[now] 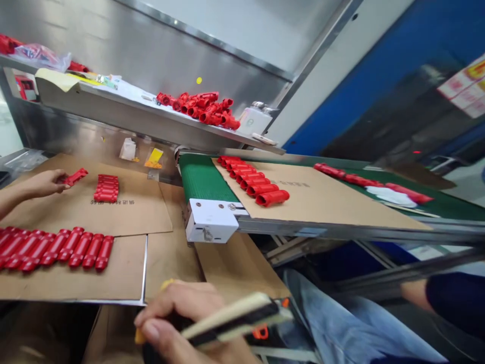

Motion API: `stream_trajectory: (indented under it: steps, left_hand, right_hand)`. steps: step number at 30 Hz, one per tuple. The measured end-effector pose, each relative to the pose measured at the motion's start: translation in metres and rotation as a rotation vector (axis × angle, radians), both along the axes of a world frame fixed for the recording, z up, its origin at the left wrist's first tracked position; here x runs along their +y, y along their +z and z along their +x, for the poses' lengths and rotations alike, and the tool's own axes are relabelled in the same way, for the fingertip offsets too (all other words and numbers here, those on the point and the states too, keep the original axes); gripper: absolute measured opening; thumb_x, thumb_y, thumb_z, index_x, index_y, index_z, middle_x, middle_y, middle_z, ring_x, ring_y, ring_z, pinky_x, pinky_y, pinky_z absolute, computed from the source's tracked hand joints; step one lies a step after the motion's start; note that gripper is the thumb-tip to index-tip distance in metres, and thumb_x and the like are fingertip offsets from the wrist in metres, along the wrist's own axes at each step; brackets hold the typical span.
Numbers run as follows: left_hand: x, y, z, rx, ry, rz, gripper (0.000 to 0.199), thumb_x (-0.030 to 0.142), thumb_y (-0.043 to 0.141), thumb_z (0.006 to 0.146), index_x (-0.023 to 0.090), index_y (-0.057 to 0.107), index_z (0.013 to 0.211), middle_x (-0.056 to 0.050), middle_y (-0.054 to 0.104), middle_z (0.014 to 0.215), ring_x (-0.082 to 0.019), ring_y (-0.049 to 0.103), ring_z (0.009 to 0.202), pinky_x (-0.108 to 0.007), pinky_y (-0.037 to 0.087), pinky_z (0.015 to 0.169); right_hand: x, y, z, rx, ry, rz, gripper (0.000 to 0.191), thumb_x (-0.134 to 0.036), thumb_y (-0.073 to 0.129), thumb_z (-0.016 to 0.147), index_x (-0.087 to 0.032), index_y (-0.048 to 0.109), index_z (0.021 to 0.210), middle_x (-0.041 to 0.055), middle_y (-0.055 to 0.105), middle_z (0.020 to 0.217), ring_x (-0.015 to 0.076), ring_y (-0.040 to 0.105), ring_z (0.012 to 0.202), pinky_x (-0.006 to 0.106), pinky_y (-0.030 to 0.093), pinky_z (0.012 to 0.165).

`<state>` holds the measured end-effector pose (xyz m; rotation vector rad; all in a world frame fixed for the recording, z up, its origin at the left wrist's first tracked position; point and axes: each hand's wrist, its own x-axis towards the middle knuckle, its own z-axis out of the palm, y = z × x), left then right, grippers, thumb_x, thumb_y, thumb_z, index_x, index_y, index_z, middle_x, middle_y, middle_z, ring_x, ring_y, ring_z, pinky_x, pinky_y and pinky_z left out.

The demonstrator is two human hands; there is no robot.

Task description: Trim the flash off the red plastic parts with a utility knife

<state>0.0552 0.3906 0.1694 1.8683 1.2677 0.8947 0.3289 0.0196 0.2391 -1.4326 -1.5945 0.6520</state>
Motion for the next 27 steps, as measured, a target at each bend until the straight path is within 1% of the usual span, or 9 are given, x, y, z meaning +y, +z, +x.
stream_trajectory:
  steps: [2, 3, 6, 9, 11, 14, 19, 22, 27]
  left_hand:
    - [-0.044, 0.0, -0.021, 0.016, -0.048, -0.11, 0.022, 0.003, 0.081, 0.084, 0.003, 0.082, 0.106, 0.004, 0.077, 0.079, -0.021, 0.08, 0.088, -0.024, 0.06, 0.079]
    - [-0.074, -0.004, -0.031, -0.001, -0.073, -0.163, 0.034, 0.004, 0.087, 0.078, 0.005, 0.084, 0.112, 0.002, 0.082, 0.086, -0.022, 0.081, 0.09, -0.024, 0.061, 0.079]
    - [-0.182, -0.034, -0.057, -0.153, -0.178, -0.379, 0.048, 0.027, 0.103, 0.061, 0.018, 0.092, 0.106, -0.012, 0.089, 0.11, -0.033, 0.083, 0.098, -0.035, 0.069, 0.08]
    - [-0.277, -0.074, -0.072, -0.313, -0.345, -0.57, 0.043, 0.035, 0.099, 0.07, 0.029, 0.095, 0.112, -0.013, 0.089, 0.109, -0.038, 0.083, 0.095, -0.044, 0.071, 0.083]
    - [-0.317, -0.098, -0.075, -0.359, -0.274, -0.672, 0.043, 0.042, 0.094, 0.079, 0.032, 0.093, 0.12, -0.012, 0.087, 0.098, -0.034, 0.082, 0.083, -0.042, 0.07, 0.076]
    - [-0.35, -0.125, -0.069, -0.44, -0.046, -0.694, 0.039, 0.053, 0.092, 0.081, 0.032, 0.094, 0.113, -0.01, 0.082, 0.078, -0.025, 0.075, 0.059, -0.033, 0.065, 0.057]
    - [-0.384, -0.153, -0.042, -0.51, 0.336, -0.548, 0.037, 0.05, 0.104, 0.068, 0.03, 0.088, 0.095, -0.008, 0.085, 0.091, -0.029, 0.083, 0.078, -0.031, 0.071, 0.069]
    - [-0.395, -0.165, -0.036, -0.54, 0.397, -0.567, 0.041, 0.049, 0.105, 0.068, 0.031, 0.082, 0.097, -0.005, 0.083, 0.091, -0.025, 0.082, 0.077, -0.028, 0.07, 0.07]
    - [-0.393, -0.174, -0.04, -0.555, 0.41, -0.578, 0.042, 0.051, 0.103, 0.072, 0.026, 0.081, 0.097, -0.005, 0.081, 0.088, -0.021, 0.077, 0.071, -0.024, 0.064, 0.061]
  right_hand:
    - [0.011, -0.046, -0.007, 0.08, -0.011, -0.041, 0.018, -0.041, 0.075, 0.107, -0.032, 0.089, 0.099, 0.0046, 0.078, 0.074, 0.0175, 0.065, 0.053, 0.032, 0.052, 0.051]
    - [0.017, -0.068, -0.014, 0.137, -0.022, -0.019, 0.017, -0.041, 0.075, 0.106, -0.031, 0.088, 0.107, 0.0034, 0.077, 0.074, 0.0163, 0.063, 0.051, 0.03, 0.05, 0.049]
    - [0.027, -0.119, -0.044, 0.26, 0.059, -0.07, 0.024, -0.037, 0.076, 0.104, -0.028, 0.081, 0.125, 0.0009, 0.075, 0.08, 0.0154, 0.066, 0.058, 0.027, 0.05, 0.054]
    - [0.022, -0.153, -0.07, 0.304, 0.184, -0.125, 0.011, -0.033, 0.075, 0.102, -0.024, 0.079, 0.106, 0.0009, 0.076, 0.082, 0.0151, 0.069, 0.065, 0.026, 0.053, 0.061]
    - [0.013, -0.173, -0.078, 0.308, 0.231, -0.165, 0.015, -0.035, 0.073, 0.103, -0.023, 0.076, 0.094, 0.0006, 0.075, 0.077, 0.0149, 0.068, 0.064, 0.026, 0.053, 0.062]
    - [-0.003, -0.205, -0.083, 0.302, 0.194, -0.194, 0.026, -0.042, 0.075, 0.102, -0.022, 0.075, 0.086, 0.0022, 0.075, 0.074, 0.0161, 0.066, 0.063, 0.028, 0.052, 0.06]
    - [-0.028, -0.241, -0.092, 0.501, 0.11, -0.435, 0.042, -0.065, 0.079, 0.097, -0.024, 0.071, 0.095, -0.0013, 0.069, 0.07, 0.0123, 0.056, 0.049, 0.024, 0.046, 0.047]
    - [-0.035, -0.248, -0.102, 0.669, 0.067, -0.56, 0.054, -0.074, 0.083, 0.09, -0.024, 0.064, 0.099, -0.0061, 0.063, 0.066, 0.0089, 0.05, 0.043, 0.021, 0.041, 0.043]
    - [-0.038, -0.251, -0.109, 0.623, 0.04, -0.527, 0.053, -0.074, 0.078, 0.095, -0.023, 0.066, 0.098, -0.0058, 0.062, 0.062, 0.0103, 0.054, 0.043, 0.021, 0.042, 0.044]
